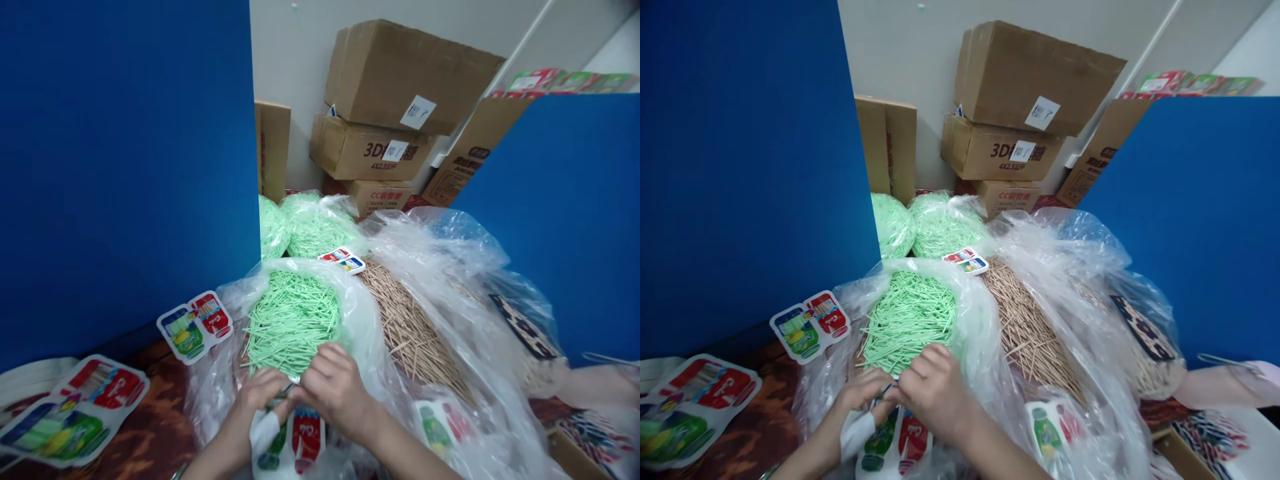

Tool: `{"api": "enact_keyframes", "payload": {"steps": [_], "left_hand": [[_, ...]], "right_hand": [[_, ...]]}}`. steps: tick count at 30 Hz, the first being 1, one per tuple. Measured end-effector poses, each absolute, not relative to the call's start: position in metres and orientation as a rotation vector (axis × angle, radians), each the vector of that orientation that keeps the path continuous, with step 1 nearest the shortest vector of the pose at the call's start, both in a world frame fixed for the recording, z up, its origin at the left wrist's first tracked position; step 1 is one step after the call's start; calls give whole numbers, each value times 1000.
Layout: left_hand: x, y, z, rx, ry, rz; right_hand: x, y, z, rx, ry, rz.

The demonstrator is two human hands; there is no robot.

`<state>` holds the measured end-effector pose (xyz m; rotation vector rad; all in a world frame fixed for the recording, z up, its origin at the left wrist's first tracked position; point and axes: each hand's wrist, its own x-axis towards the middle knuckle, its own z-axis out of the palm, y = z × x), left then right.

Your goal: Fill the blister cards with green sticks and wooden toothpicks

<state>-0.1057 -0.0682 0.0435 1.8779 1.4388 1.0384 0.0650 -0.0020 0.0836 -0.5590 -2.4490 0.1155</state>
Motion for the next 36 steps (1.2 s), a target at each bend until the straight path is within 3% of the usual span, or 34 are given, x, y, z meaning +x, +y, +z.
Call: {"api": "enact_keyframes", "payload": {"steps": [4,9,11,14,16,20,27,36], "left_hand": [[-111,-78,39,1991,1457,934],[-111,-82,28,1883,1549,1000],[-107,-82,21,1880,1529,1088],[-102,-83,13,1886,1455,1178],[-101,-85,12,1878,1383,1145],[-100,-87,18,1804,1348,1063],[-94,-85,30,1592,1377,1062],[-90,-78,32,1455,1381,1130]], "right_hand": [[71,-17,81,-533,-2530,196],[84,16,92,-577,-2380,931],[81,40,81,-777,-2347,824],[65,65,53,-964,-2815,235],[51,71,36,-986,-2962,17],[37,67,24,-940,-3024,-97],[40,73,27,-937,-3024,-62],[50,89,42,-1120,-2644,401]]}}
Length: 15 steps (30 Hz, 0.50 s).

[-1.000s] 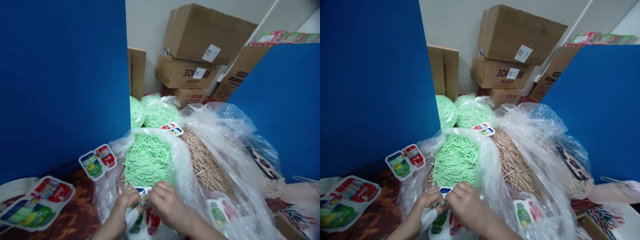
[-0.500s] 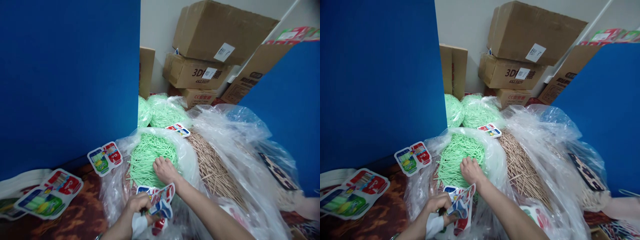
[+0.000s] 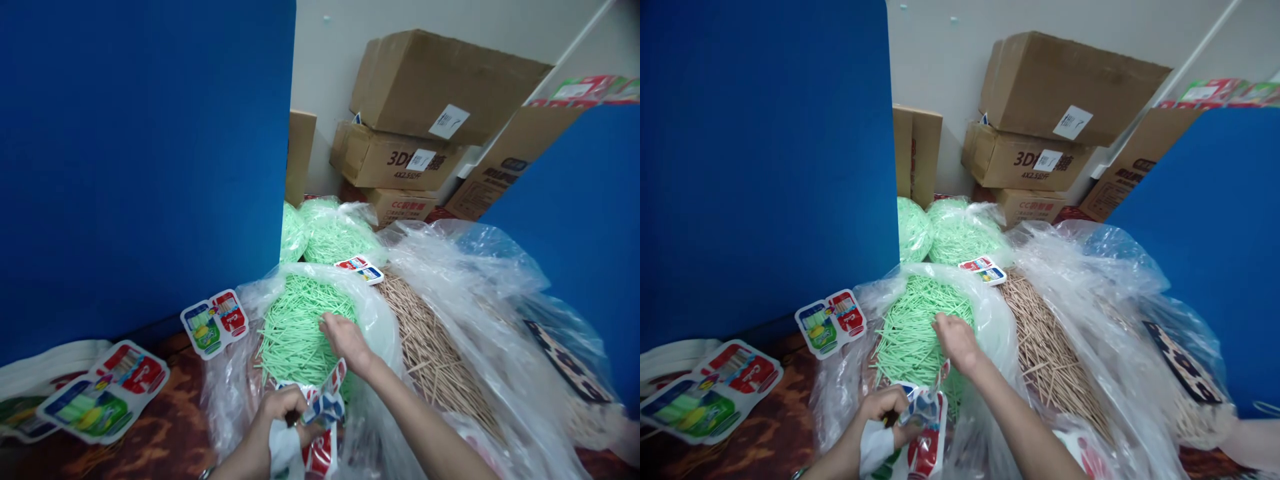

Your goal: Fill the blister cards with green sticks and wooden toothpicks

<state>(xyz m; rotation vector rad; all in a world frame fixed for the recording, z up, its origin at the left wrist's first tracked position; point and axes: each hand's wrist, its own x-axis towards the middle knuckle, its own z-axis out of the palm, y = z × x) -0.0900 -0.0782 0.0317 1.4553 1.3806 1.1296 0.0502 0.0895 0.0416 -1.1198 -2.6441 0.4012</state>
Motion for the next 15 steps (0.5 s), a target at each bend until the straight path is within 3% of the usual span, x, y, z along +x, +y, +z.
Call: {"api": "enact_keyframes", "payload": {"steps": [2,6,9,12,15], "left_hand": [[-89,-75,29,1439,1381,1145],[-89,-69,24,1444,1372,1211],[-90,-69,21,1505,1371,1250],[-90,-73,13,1655,1308,1221],[-88,-78,-1,1747,1181,1103]], "right_hand": [[49,92,47,-1149,-2442,619],[44,94,61,-1138,-1408,1539],[45,93,70,-1014,-994,1848],[50,90,72,-1037,-1311,1728],[52,84,65,-1129,-2223,1103]]}}
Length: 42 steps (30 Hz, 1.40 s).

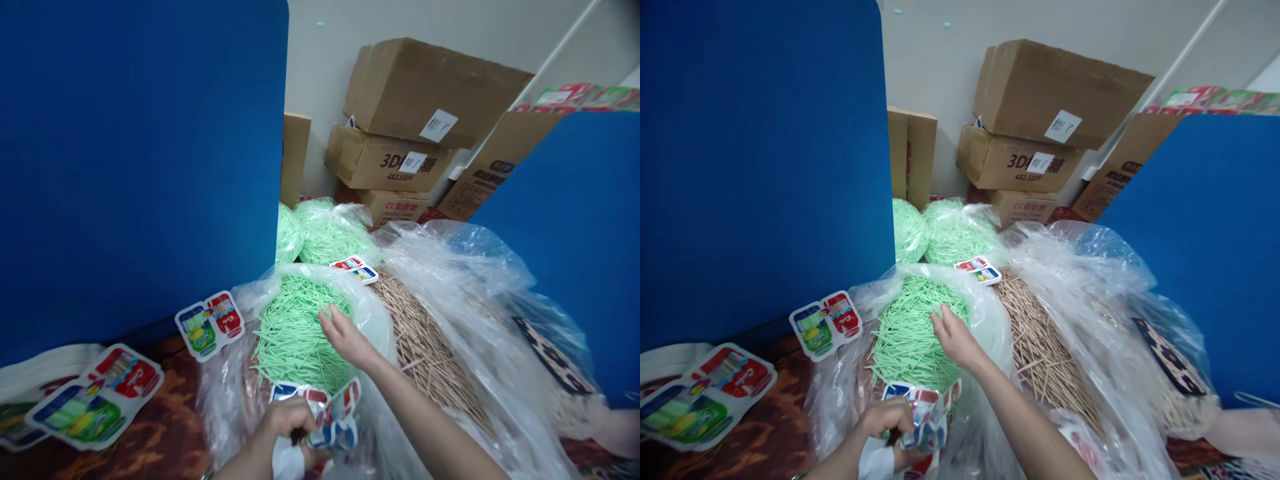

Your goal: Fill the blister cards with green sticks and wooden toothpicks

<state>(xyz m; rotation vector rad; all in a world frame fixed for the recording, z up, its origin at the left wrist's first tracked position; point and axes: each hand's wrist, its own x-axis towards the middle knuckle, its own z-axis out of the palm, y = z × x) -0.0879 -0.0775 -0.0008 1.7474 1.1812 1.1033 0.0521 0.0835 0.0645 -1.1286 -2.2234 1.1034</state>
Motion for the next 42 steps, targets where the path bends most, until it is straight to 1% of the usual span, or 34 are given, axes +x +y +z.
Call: {"api": "enact_keyframes", "payload": {"steps": [2,4,10,16,18,20,22,23,24,26,29,33,39,42], "left_hand": [[-86,-78,-10,1756,1107,1044],[-85,-75,-18,1757,1057,1019],[-89,-60,-25,1754,992,1006],[-93,-73,-15,1730,1131,1096],[-92,-77,-4,1693,1224,1172],[-90,-77,9,1629,1300,1242],[-89,-74,19,1563,1340,1283],[-89,-72,22,1537,1355,1304],[-89,-70,23,1515,1371,1331],[-91,-66,23,1482,1413,1390],[-93,-62,23,1465,1480,1410],[-94,-61,35,1531,1514,1338],[-91,-58,46,1658,1498,1358],[-90,-57,44,1619,1516,1364]], "right_hand": [[52,77,57,-1081,-2664,701],[52,71,49,-1038,-2858,566],[50,65,34,-1024,-2994,505],[47,79,44,-1064,-2796,603],[48,83,55,-1093,-2607,751],[49,85,69,-1105,-2178,1147],[50,85,83,-1045,-1577,1572],[50,85,90,-992,-1311,1714],[50,84,98,-935,-1122,1793],[49,79,113,-807,-888,1829],[46,65,134,-657,-775,1754],[38,36,150,-558,-901,1621],[29,13,135,-513,-1229,1262],[26,14,127,-536,-1321,1158]]}}
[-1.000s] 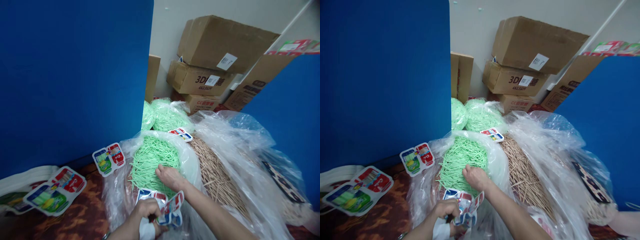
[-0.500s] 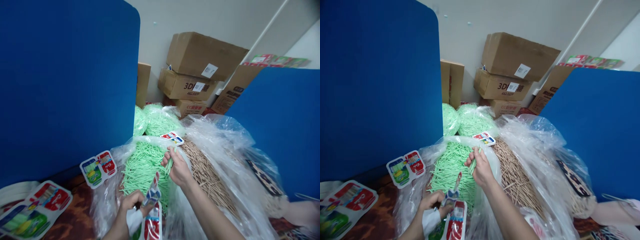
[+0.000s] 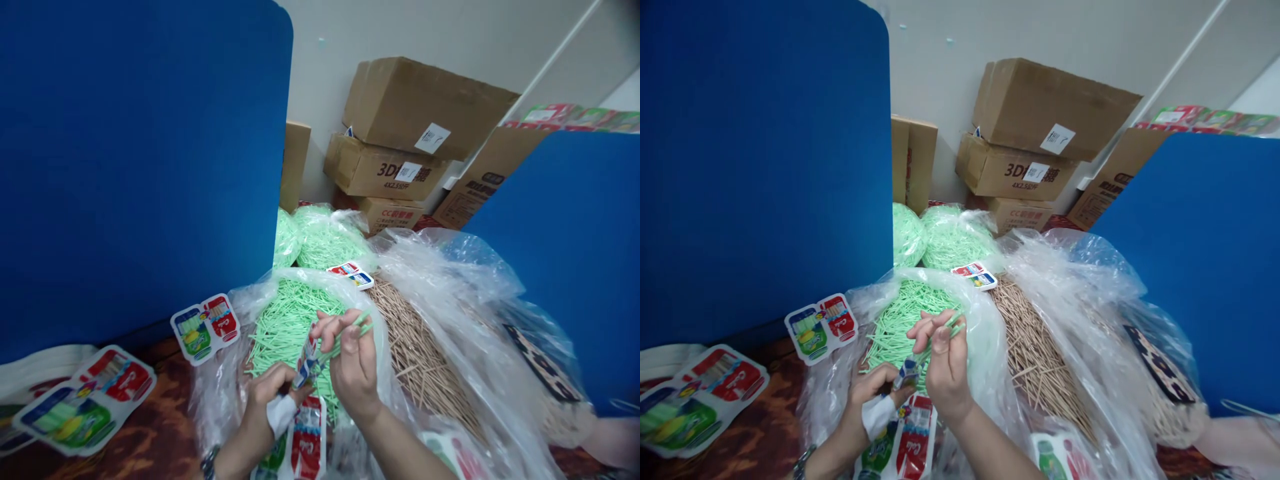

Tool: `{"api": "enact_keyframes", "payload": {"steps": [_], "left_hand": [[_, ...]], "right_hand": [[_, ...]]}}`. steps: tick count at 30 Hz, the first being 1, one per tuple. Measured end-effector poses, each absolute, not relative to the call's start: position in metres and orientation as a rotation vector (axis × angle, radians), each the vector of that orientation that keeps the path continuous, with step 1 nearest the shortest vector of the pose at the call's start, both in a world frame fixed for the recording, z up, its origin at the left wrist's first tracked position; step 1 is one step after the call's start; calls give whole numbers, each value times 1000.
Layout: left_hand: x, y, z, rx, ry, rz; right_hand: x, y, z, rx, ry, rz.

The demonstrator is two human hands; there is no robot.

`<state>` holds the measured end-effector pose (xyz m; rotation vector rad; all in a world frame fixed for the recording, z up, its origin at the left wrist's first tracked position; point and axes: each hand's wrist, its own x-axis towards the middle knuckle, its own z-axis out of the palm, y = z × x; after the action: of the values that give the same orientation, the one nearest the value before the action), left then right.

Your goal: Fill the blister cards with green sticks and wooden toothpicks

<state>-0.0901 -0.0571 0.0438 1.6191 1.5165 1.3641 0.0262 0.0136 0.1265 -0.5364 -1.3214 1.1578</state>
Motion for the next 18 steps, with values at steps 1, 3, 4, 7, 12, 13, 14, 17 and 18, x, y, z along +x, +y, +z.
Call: {"api": "enact_keyframes", "payload": {"steps": [1,3,4,7,12,13,14,17,18], "left_hand": [[-90,-57,43,1606,1527,1362],[-89,-57,43,1588,1536,1371],[-89,-57,43,1584,1532,1382],[-89,-57,44,1580,1520,1404],[-96,-54,50,1630,1497,1448],[-98,-53,52,1640,1483,1458],[-100,-52,53,1647,1469,1460],[-104,-52,57,1670,1446,1452],[-105,-52,58,1681,1438,1445]], "right_hand": [[25,14,125,-535,-1343,1143],[24,14,122,-530,-1385,1127],[23,14,121,-533,-1408,1118],[23,11,118,-604,-1491,1071],[37,10,111,-715,-1867,947],[41,13,108,-721,-1906,932],[44,17,105,-740,-1904,935],[52,32,94,-838,-1765,1101],[52,37,90,-859,-1722,1202]]}}
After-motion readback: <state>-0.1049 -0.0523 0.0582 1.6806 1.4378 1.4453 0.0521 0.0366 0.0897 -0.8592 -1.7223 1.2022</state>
